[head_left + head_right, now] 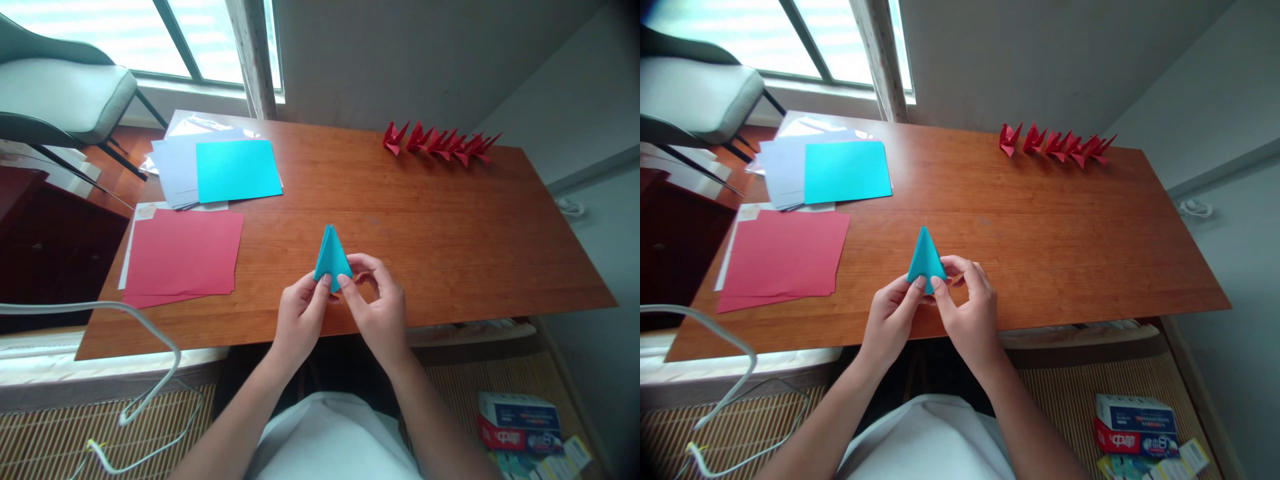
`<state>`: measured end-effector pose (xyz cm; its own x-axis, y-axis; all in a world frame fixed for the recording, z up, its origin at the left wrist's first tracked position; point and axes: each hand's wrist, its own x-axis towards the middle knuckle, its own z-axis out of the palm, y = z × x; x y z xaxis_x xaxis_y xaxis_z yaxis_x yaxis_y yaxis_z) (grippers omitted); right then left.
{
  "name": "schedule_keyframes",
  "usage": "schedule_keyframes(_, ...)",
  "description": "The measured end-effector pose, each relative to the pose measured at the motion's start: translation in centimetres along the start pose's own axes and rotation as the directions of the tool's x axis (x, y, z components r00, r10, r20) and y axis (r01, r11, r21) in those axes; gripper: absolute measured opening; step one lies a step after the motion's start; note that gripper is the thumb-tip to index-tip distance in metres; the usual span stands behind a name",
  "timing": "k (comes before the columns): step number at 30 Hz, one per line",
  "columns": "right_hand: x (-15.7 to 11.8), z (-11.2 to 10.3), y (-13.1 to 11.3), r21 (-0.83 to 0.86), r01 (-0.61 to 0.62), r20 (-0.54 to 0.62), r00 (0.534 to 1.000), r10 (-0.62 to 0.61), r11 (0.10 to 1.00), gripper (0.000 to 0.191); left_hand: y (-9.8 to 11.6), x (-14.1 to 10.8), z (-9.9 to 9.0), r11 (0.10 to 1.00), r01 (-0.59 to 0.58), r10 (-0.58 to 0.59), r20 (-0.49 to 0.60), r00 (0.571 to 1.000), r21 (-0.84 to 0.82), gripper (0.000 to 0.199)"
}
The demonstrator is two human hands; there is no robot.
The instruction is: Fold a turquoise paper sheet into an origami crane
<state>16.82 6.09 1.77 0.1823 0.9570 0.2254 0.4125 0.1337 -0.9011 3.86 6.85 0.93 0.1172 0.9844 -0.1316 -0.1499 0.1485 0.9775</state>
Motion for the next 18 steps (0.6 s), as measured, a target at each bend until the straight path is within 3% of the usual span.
schedule_keyframes(3, -0.3, 0.4, -0.2, 0.026, -0.030, 0.009, 1.000, 0.030, 0.999, 0.020, -0.4, -0.1, -0.3, 0.934, -0.170, 0.176, 0.008, 0.984, 0.313, 0.022)
schedule_keyframes(6, -0.1, 0.7, -0.8, -0.003, -0.003, 0.051, 0.999, 0.003, 1.000, 0.016, -0.5, -0.2, -0.4, 0.731, -0.333, 0.350, 0.091, 0.932, 0.595, 0.024)
schedule_keyframes(10, 0.2, 0.7, -1.0, 0.010, 0.014, 0.094, 0.995, -0.015, 1.000, 0.025, -0.3, -0.4, -0.3, 0.525, -0.433, 0.459, 0.184, 0.869, 0.733, 0.028)
schedule_keyframes(13, 0.5, 0.3, -0.5, 0.127, -0.052, 0.143, 0.989, 0.033, 0.991, 0.023, 0.1, -0.6, -0.4, 0.559, -0.427, 0.422, 0.198, 0.884, 0.711, 0.031)
schedule_keyframes(18, 0.9, -0.4, 0.2, 0.287, -0.143, 0.247, 0.966, 0.071, 0.947, 0.020, 0.8, -0.7, -0.9, 0.777, -0.335, 0.272, 0.196, 0.942, 0.533, 0.028)
